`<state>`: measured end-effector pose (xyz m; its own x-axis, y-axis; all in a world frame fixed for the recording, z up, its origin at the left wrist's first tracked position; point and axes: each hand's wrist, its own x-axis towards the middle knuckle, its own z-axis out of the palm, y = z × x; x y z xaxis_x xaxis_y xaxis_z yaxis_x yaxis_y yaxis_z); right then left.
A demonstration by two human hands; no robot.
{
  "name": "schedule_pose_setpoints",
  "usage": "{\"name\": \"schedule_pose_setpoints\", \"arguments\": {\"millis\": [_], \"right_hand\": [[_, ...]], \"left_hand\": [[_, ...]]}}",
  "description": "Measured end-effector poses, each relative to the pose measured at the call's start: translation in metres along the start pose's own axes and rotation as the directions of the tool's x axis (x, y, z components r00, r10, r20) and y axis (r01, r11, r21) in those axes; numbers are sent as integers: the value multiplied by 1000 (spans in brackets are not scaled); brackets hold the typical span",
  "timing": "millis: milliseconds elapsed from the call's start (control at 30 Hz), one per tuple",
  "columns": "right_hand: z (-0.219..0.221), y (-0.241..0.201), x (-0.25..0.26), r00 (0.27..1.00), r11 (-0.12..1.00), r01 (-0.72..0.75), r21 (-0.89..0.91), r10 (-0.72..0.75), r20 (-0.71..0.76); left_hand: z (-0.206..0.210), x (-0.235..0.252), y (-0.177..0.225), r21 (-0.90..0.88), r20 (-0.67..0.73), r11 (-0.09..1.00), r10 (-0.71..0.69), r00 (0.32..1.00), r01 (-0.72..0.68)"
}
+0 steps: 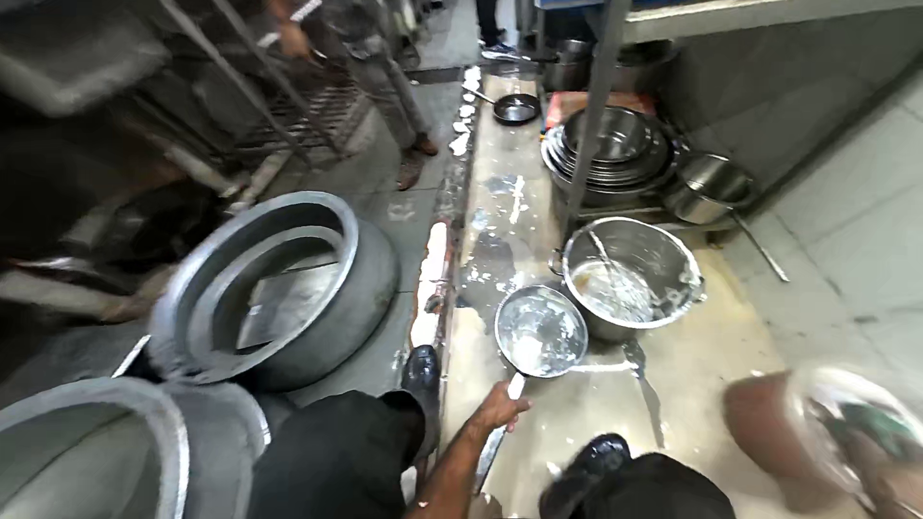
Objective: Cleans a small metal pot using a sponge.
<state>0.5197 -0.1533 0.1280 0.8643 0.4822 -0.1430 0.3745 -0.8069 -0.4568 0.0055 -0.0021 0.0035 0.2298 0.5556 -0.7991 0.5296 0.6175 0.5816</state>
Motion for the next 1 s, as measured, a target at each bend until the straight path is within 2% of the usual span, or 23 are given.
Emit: {"name": "schedule_pose_setpoints", "arguments": {"millis": [67,133,200,267,367,467,533,567,633,733,833,900,1000], "right_hand": [[13,5,4,995,994,101,31,-100,-8],[24,-18,-8,979,986,154,67,-161,123],[38,-59,-33,919,971,225,78,-238,315],[62,-101,-54,792,930,364,58,-341,507],[107,-167,-82,533,777,630,11,-443,721],[150,-232,-111,307,483,875,-39,-491,815],[184,-265,-126,193,278,959,-52,-508,839],[205,-276,-131,158,213,975,-54,-509,846],[245,-289,-133,148,150,985,-83,-501,853],[289,-289,-134,264,159,963,-217,-413,872],[306,-275,-159,313,156,948,-279,-272,910],[306,-274,-183,330,213,931,-297,-144,933],[313,-275,-209,292,430,869,-247,-42,955]], "left_hand": [[2,2,0,-49,21,999,14,1000,-13],[3,3,0,-82,37,996,25,999,-22],[3,4,1,-84,53,996,27,998,-22],[2,6,2,-89,66,996,34,997,-28],[-1,7,2,-126,89,991,56,994,-44],[-7,10,-2,-160,110,986,59,992,-41],[-14,12,0,-127,111,992,43,993,-29],[-18,11,2,-83,99,996,18,995,-10],[-27,11,9,64,39,997,-54,998,51],[-39,18,4,279,-107,950,-115,988,141],[-43,19,-3,349,-144,920,-134,981,177],[-40,18,-9,354,-133,920,-129,983,168],[-33,18,-18,353,-105,923,-125,987,154]]}}
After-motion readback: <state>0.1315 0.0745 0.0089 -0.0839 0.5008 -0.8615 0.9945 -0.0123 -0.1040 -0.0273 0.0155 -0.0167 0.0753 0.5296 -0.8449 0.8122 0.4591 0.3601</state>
